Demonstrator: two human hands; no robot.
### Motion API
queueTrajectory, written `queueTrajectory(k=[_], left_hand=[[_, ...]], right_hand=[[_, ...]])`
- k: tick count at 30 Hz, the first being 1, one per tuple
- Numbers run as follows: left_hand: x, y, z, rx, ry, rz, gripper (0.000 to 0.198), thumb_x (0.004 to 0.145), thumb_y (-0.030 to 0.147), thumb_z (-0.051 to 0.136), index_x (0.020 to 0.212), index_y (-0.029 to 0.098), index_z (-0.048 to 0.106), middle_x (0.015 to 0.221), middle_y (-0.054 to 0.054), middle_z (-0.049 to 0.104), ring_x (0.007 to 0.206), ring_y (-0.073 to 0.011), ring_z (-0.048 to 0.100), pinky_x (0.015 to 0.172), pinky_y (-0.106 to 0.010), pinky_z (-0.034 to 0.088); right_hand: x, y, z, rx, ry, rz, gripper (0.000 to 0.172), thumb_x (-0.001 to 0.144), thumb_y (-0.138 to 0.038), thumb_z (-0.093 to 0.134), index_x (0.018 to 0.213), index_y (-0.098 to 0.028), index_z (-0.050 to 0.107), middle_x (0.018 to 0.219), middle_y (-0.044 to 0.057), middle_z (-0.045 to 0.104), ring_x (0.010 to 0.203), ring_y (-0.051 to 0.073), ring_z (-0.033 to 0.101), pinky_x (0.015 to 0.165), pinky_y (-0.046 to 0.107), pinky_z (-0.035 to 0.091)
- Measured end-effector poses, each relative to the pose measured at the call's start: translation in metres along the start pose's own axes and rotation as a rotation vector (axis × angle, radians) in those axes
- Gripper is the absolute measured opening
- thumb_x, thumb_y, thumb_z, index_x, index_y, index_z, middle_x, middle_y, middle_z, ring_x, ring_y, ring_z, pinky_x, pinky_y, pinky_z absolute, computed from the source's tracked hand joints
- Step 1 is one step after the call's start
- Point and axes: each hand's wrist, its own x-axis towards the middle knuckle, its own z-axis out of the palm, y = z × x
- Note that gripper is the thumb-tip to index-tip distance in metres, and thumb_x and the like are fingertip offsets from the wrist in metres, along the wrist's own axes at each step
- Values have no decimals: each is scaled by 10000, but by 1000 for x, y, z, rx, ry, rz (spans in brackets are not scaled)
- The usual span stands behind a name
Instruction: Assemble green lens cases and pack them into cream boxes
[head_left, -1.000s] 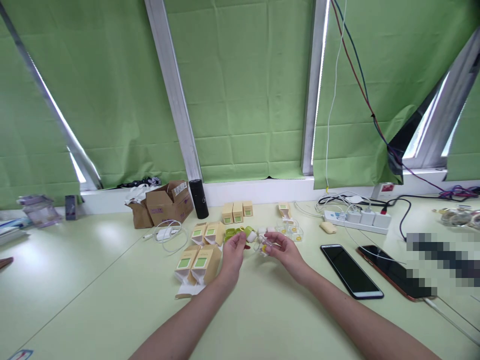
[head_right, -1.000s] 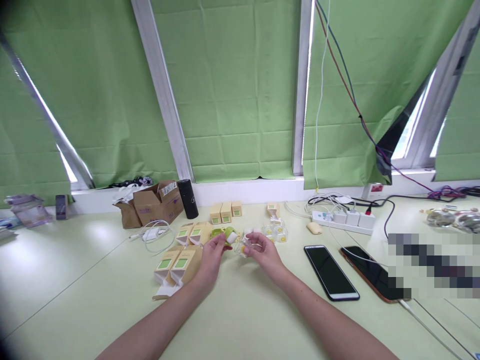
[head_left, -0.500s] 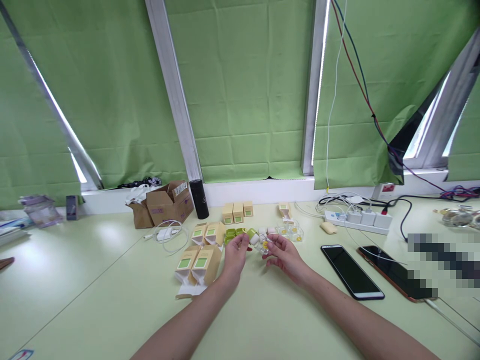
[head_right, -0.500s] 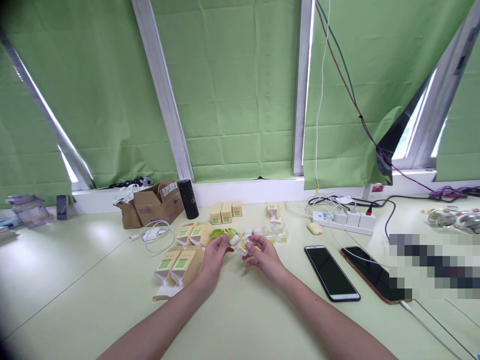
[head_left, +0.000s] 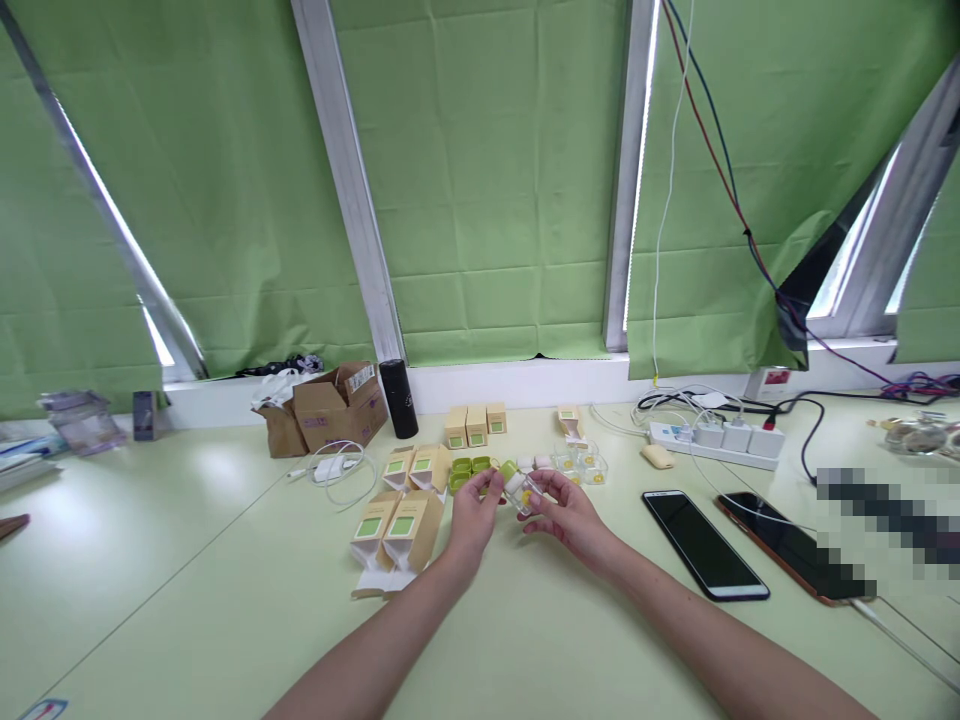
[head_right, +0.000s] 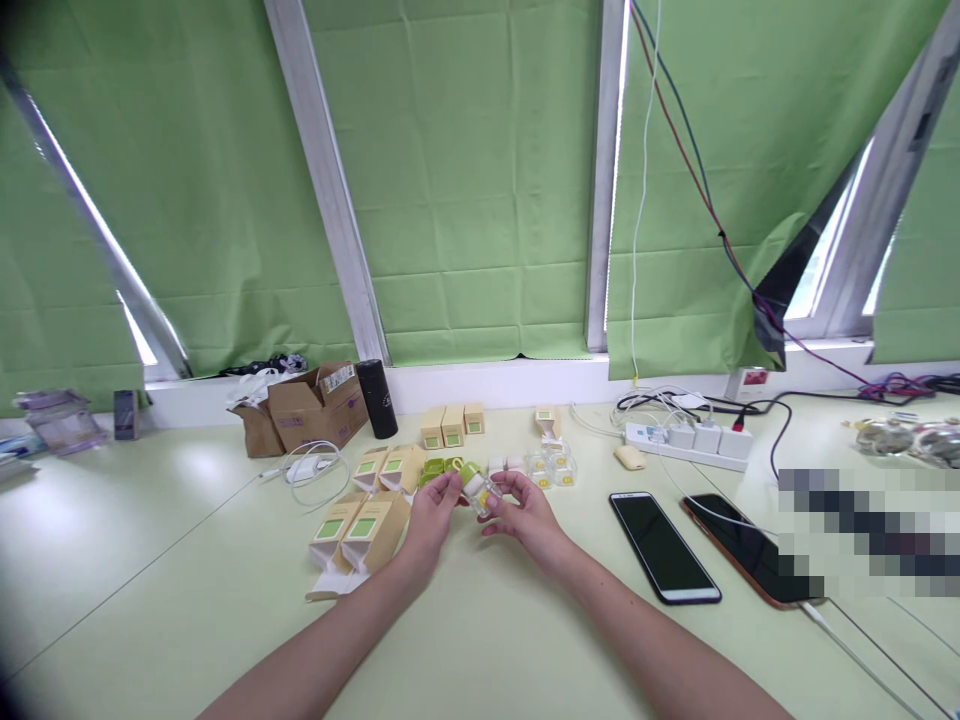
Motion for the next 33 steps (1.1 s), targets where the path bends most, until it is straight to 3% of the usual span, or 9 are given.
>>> queueTrajectory(k=[8,17,33], left_hand=[[1,-1,0,29,-8,23,580,691,701,786,829,140,748,799,-78,728,766,-224,667,697,-320,539],[0,-4,0,12,-47,11,603,696,668,804,971,134,753,956,-113,762,797,-221,690,749,-335,566],[-2,-9,0,-16,-106,14,620,703,628,831,1059,128,745,1051,-131,758,925,-254,699,769,-335,572]], right_hand=[[0,2,0,4,-4,-8,543,661,-467,945,1040,-230,637,1099,35,659,761,191,740,711,387,634],[-1,0,0,5,-8,-10,551,669,-463,942,1056,-226,630,1103,28,655,764,182,742,735,392,638],[-1,0,0,-5,2,-16,563,651,-463,949,1052,-225,633,1114,32,661,798,204,740,762,404,637]])
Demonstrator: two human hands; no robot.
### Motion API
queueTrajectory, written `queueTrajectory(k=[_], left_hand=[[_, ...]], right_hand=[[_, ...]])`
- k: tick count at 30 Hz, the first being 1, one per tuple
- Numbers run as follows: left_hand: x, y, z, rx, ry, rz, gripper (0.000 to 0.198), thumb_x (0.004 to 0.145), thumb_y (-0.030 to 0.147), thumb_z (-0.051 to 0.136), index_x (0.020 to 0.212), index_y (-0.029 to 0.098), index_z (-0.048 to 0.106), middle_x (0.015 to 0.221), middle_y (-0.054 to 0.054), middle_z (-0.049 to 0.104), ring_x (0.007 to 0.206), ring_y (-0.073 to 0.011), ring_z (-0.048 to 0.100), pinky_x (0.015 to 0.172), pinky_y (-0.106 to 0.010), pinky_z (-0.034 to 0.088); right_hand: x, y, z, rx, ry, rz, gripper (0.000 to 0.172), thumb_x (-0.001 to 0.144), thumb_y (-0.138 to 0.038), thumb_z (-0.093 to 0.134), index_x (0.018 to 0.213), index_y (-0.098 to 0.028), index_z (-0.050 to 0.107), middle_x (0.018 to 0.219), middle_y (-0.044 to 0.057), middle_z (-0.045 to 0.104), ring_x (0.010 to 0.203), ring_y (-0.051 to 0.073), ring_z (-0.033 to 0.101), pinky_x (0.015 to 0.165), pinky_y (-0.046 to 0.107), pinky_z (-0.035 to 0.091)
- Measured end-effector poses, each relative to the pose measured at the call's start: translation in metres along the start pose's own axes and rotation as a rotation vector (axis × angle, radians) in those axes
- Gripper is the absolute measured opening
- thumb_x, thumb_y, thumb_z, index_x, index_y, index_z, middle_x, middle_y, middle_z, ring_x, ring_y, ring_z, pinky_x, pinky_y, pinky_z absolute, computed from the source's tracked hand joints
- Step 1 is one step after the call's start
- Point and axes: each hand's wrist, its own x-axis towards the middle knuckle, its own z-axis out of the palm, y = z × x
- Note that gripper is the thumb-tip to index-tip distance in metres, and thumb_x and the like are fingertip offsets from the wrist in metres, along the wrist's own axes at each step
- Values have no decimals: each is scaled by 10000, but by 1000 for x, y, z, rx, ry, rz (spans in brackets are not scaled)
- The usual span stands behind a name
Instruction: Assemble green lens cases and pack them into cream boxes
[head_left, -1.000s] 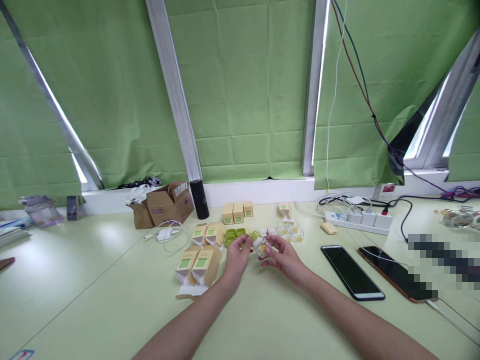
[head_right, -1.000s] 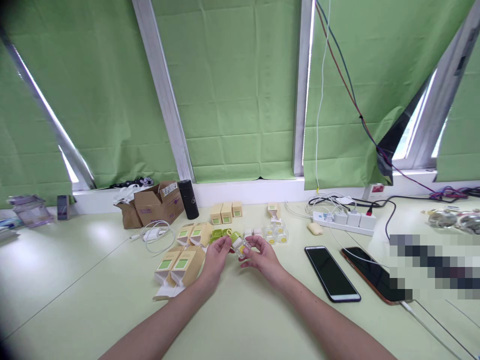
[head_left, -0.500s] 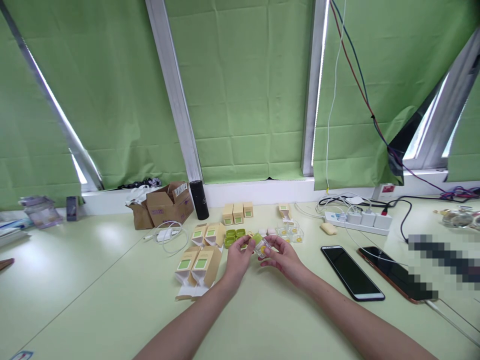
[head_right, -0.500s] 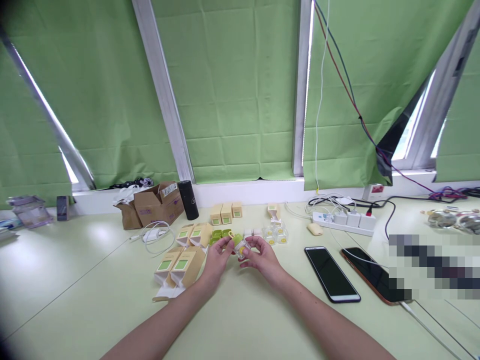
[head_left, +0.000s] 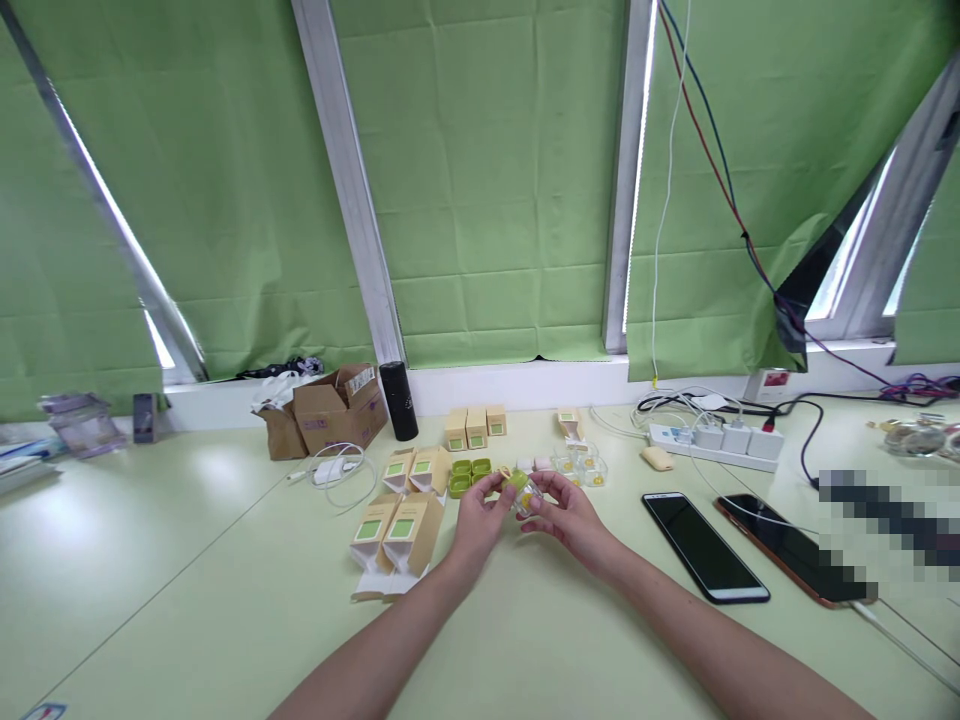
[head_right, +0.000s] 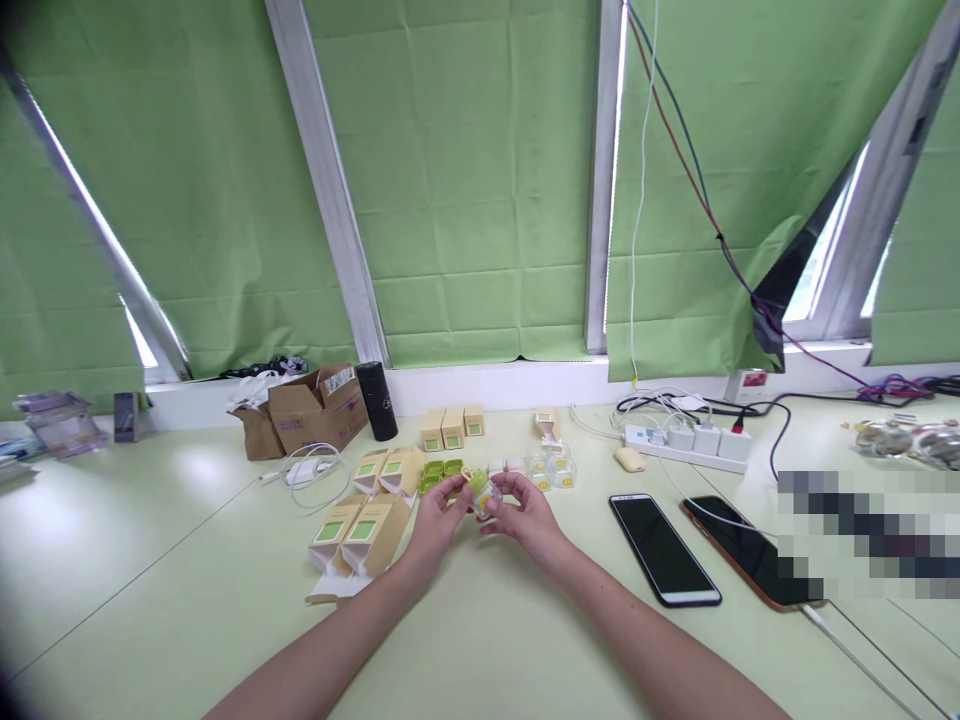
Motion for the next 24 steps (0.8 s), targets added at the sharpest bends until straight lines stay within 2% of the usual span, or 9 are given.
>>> queueTrajectory(k=[7,14,18,24], left_hand=[[-2,4,-1,3,-6,14,613,724,610,827,1109,147,713,1165,-152,725,1058,-277,669,796,-335,565],[-10,7,-1,61,-72,71,523,811,504,783,1202,189,636,1137,-127,696,1107,-274,641,841,-351,546],[-15,8,3,187,-86,140,498,821,396,777,1254,227,598,1297,-130,649,1156,-273,611,864,-365,517],[-17,11,7,281,-54,154,462,796,273,774,1223,260,599,1236,-90,665,1117,-253,604,875,-372,490]], right_hand=[[1,2,-3,19,-11,-31,557,687,-461,929,1097,-233,628,1167,49,660,810,214,749,768,416,624],[-1,-4,-2,51,-22,-64,573,726,-474,905,1173,-285,601,1022,15,668,865,219,737,865,463,598],[-1,-3,-1,55,-27,-92,589,759,-473,883,1227,-323,558,1059,15,659,914,209,727,959,489,564],[-2,0,0,-2,-53,-101,553,837,-516,807,1282,-367,514,1146,23,632,944,204,733,980,468,550]])
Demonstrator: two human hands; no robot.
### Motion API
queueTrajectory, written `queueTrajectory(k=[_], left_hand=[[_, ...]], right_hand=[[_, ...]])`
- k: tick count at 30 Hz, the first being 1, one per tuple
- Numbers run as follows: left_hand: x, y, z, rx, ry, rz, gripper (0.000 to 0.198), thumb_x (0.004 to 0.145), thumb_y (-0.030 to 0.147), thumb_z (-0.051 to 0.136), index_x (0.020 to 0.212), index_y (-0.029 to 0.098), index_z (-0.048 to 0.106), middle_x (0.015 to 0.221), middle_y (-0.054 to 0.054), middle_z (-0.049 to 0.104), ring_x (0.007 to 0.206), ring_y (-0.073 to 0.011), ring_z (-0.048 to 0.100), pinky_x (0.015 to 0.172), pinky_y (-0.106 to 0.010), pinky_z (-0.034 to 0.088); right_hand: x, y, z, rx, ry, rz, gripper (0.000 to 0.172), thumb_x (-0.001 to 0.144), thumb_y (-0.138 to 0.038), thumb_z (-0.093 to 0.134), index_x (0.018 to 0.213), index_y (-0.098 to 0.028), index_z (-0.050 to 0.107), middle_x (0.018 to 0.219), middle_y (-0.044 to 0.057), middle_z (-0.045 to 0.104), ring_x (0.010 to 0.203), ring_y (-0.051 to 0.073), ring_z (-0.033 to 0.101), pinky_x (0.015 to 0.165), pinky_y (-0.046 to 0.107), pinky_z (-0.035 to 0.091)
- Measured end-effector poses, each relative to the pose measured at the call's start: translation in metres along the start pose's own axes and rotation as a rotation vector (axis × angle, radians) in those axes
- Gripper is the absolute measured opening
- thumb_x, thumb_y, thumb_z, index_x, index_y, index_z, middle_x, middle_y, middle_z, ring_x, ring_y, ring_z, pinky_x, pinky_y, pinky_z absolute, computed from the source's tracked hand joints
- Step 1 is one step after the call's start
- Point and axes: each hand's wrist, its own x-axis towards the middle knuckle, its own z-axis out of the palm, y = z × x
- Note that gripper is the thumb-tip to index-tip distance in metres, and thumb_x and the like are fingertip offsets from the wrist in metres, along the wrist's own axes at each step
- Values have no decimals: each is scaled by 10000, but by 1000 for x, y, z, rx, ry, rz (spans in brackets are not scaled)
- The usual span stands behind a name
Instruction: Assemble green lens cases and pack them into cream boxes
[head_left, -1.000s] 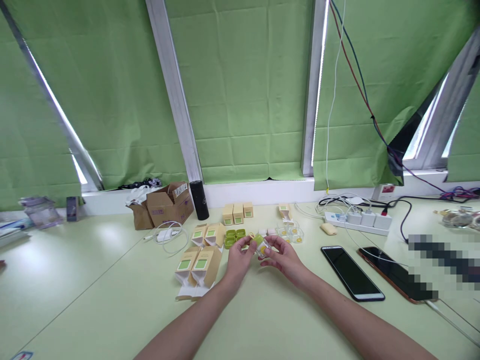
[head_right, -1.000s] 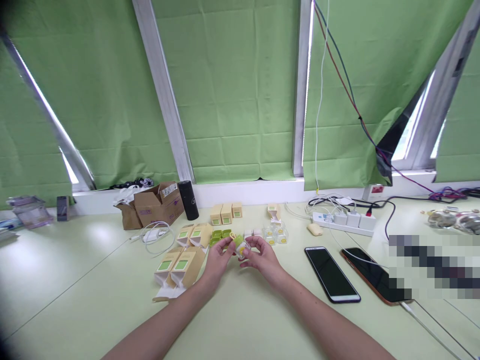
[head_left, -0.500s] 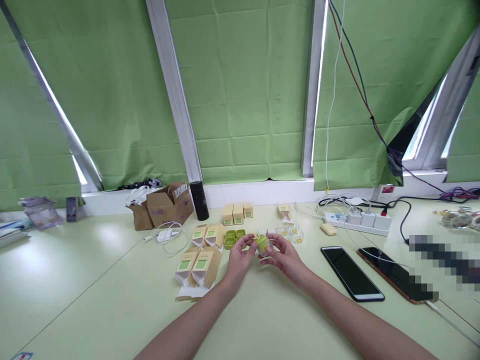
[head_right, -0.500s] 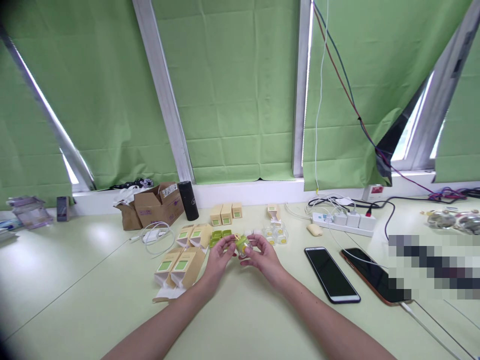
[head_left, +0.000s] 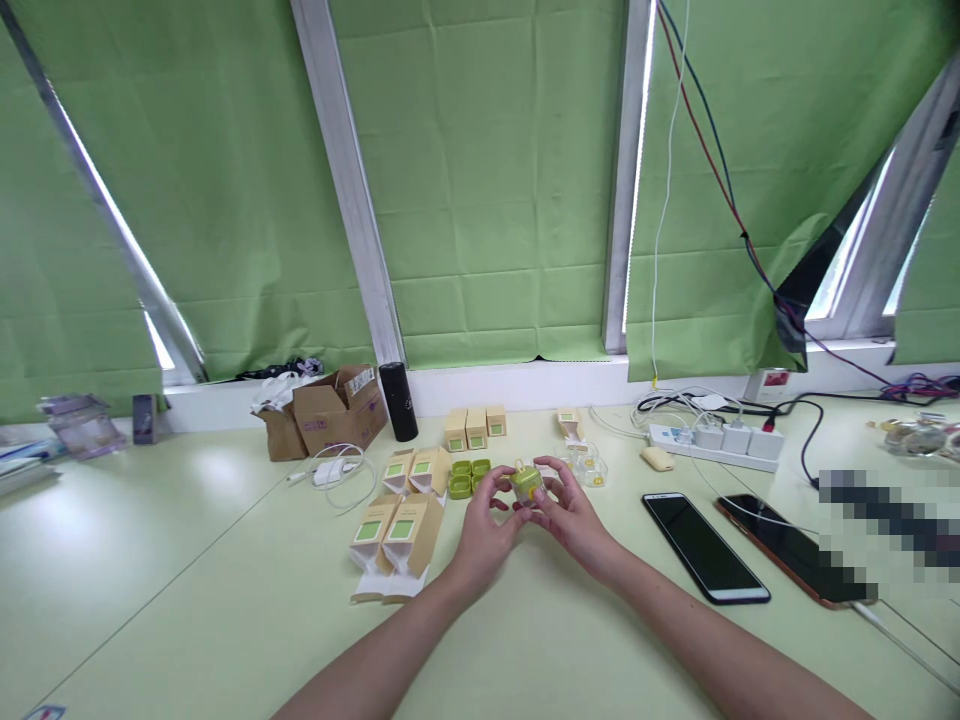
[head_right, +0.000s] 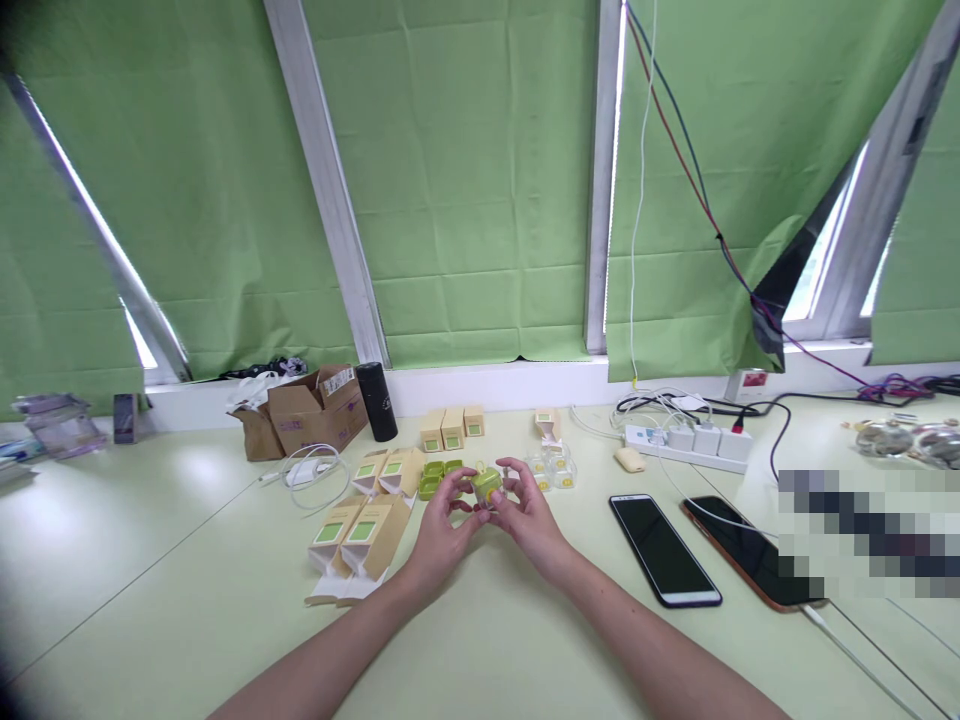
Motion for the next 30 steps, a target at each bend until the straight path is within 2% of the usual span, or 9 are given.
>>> queueTrajectory(k=[6,16,20,26,30], left_hand=[[1,-2,-2,23,24,17,428,767,234,786,1169,260,639,1198,-76,671,1084,-243,612,868,-367,486],[2,0,-2,114,126,34,451,696,170,818,1117,257,684,1103,-45,678,997,-221,641,863,-355,472],[0,-1,-2,73,102,81,493,745,208,808,1201,249,627,1061,-54,691,1014,-230,646,875,-363,474],[-2,-4,-2,71,35,99,449,820,197,736,1243,244,594,1027,-52,703,1014,-228,658,906,-383,469],[-2,-5,-2,77,30,97,443,831,227,742,1246,244,588,1019,-51,711,1016,-232,663,905,-384,469]], right_hand=[[0,-4,1,-14,-52,-2,496,842,-550,790,1218,-328,555,1125,26,633,944,213,729,977,470,551],[0,-2,4,127,-5,61,547,811,-545,824,1241,-309,582,1015,13,717,862,182,731,929,406,570],[1,1,2,218,34,121,575,814,-575,805,1260,-291,578,1043,47,762,861,216,758,914,424,577],[5,12,-8,236,57,140,436,847,-562,766,1117,-245,634,1030,102,789,836,244,768,900,464,590],[5,12,-8,258,53,154,438,840,-562,774,1111,-250,630,1022,92,796,832,242,769,906,466,584]])
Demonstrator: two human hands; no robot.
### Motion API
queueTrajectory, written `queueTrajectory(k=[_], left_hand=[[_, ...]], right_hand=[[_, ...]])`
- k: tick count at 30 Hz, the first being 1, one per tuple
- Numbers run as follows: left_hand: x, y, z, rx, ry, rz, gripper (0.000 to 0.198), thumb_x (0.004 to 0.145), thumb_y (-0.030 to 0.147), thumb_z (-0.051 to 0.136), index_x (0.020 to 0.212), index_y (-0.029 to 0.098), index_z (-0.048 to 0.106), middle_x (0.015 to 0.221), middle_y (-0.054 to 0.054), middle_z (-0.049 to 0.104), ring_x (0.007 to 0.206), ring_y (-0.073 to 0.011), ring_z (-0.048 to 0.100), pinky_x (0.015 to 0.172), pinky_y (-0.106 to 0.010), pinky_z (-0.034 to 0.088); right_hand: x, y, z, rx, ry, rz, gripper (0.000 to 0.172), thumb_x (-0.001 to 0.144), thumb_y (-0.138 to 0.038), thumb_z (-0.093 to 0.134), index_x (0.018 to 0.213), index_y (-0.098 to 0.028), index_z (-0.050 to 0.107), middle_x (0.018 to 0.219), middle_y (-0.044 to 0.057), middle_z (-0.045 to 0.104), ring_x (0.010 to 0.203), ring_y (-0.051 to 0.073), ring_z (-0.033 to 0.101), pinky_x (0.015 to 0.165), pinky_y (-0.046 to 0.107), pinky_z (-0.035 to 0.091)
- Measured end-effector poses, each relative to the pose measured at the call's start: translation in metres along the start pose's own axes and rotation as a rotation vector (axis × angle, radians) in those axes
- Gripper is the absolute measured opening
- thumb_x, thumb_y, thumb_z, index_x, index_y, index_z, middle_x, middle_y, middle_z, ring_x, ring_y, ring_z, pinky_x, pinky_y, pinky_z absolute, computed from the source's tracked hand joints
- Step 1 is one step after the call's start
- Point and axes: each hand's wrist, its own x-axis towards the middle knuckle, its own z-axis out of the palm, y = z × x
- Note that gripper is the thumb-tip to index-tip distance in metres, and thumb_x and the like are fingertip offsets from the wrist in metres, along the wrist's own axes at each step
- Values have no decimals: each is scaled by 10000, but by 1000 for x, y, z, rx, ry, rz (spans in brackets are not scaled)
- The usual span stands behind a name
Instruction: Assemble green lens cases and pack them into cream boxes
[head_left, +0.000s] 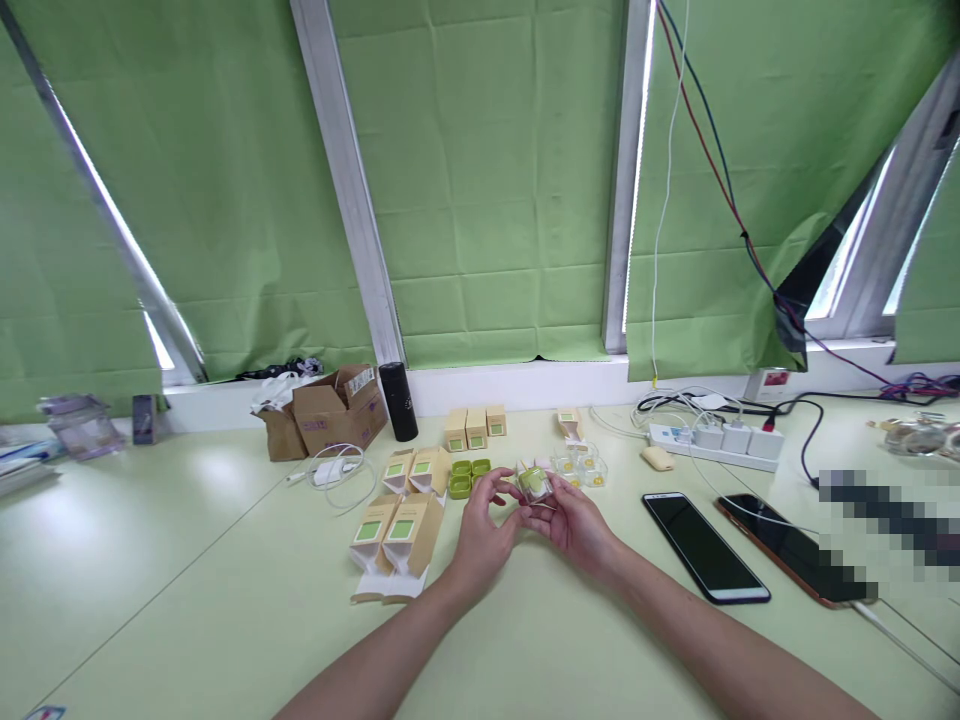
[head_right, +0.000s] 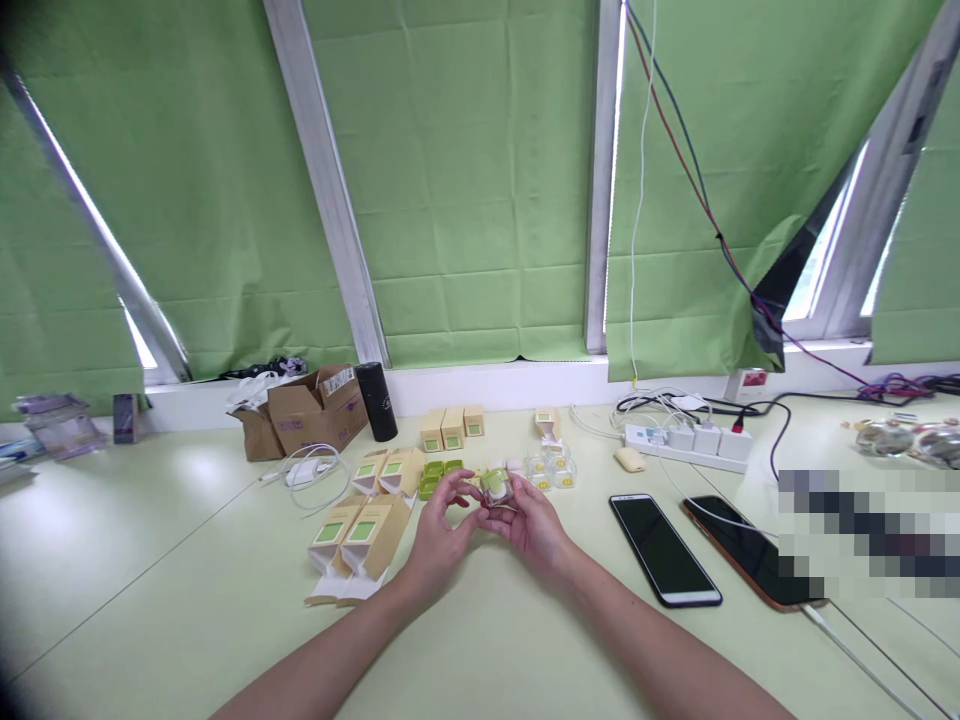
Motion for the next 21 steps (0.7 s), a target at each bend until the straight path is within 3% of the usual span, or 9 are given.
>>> queueTrajectory(k=[10,17,21], left_hand=[[4,5,-1,-125,-44,-85,488,909,466,682,1291,214,516,1054,-83,715,1005,-239,680,915,-397,485],[4,5,-4,-162,-54,-111,581,873,494,726,1339,234,496,1218,-130,694,1229,-291,609,966,-412,465],[5,3,-7,-216,-73,-89,609,823,464,774,1322,244,504,1344,-137,631,1216,-287,612,962,-407,472]], right_hand=[[-7,-10,9,-94,51,-131,577,756,-513,872,1211,-285,601,1048,36,707,926,244,721,906,498,575],[-5,-8,10,-342,117,-280,622,733,-463,878,1248,-294,574,1104,39,579,960,227,654,778,405,609],[-5,-5,9,-461,172,-370,631,708,-378,881,1254,-304,574,1116,38,549,964,217,614,764,372,609]])
